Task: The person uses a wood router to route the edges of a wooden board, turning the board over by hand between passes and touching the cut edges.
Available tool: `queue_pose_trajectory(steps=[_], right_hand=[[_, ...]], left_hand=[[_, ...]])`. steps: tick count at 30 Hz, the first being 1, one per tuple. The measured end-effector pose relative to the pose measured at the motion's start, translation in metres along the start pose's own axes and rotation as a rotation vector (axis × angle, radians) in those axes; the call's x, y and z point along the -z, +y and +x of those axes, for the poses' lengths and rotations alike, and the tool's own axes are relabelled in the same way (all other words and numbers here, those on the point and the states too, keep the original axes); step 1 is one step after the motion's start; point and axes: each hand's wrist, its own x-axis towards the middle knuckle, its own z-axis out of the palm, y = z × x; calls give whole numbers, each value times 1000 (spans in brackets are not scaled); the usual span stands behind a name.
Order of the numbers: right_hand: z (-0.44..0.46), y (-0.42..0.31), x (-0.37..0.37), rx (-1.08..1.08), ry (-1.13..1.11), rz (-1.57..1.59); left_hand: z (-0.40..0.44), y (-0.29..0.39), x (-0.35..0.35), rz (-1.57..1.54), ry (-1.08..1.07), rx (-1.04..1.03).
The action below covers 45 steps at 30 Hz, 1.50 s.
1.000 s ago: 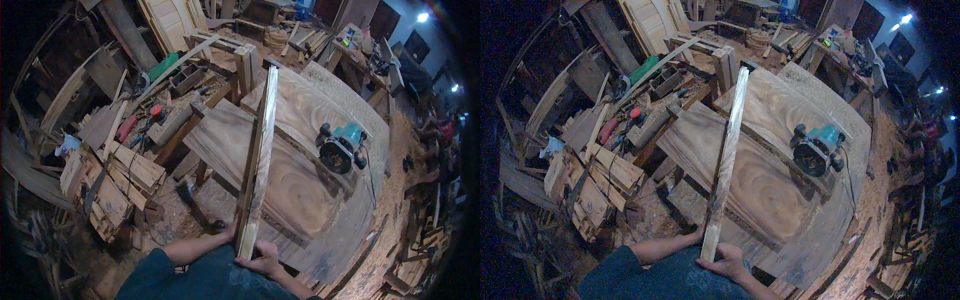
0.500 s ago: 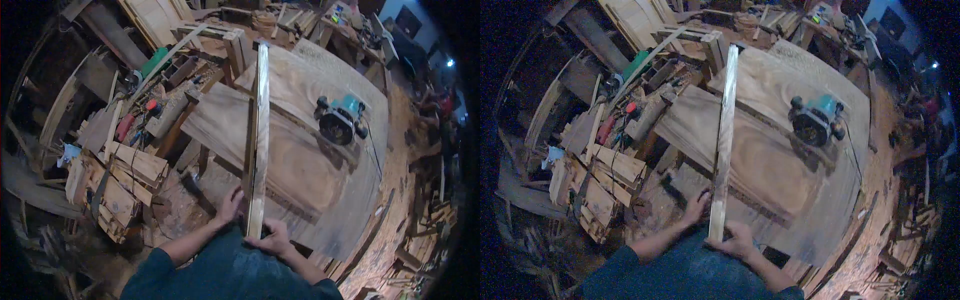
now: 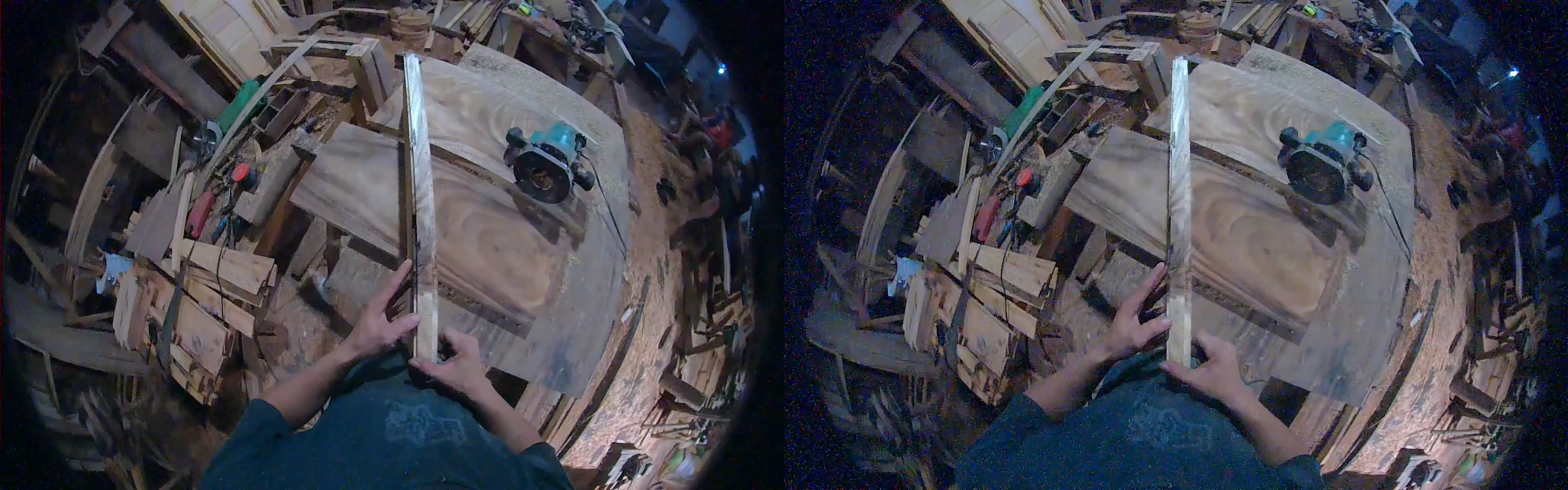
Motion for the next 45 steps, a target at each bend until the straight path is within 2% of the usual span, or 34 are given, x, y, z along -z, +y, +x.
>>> queue_pose_trajectory(steps=[3,6,12,18,21,30,36,39,42,45], right_hand=[[-2,-1,-4,-47,22,97],[-3,-2,-4,-79,22,31],[-5,7,-7,-86,28,49],[-5,12,-8,-10,44,52],[-4,3,-1,-56,-50,-1],[-3,1,0,-66,-86,92],[-3,-2,1,-95,-98,95],[-3,5,-2,-64,-69,145],[-2,-5,2,-88,-78,48],[-3,-4,5,-118,-60,-71]], left_hand=[[0,-2,1,0,-17,8],[1,-1,2,85,-37,-16],[2,16,2,-70,-55,122],[5,-1,6,70,-80,-35],[3,10,4,67,-67,-10],[2,5,5,104,-51,-21],[1,9,2,59,-30,43],[2,-5,6,217,-39,-56],[-1,-22,-3,-36,62,-95],[-12,-73,7,134,125,54]])
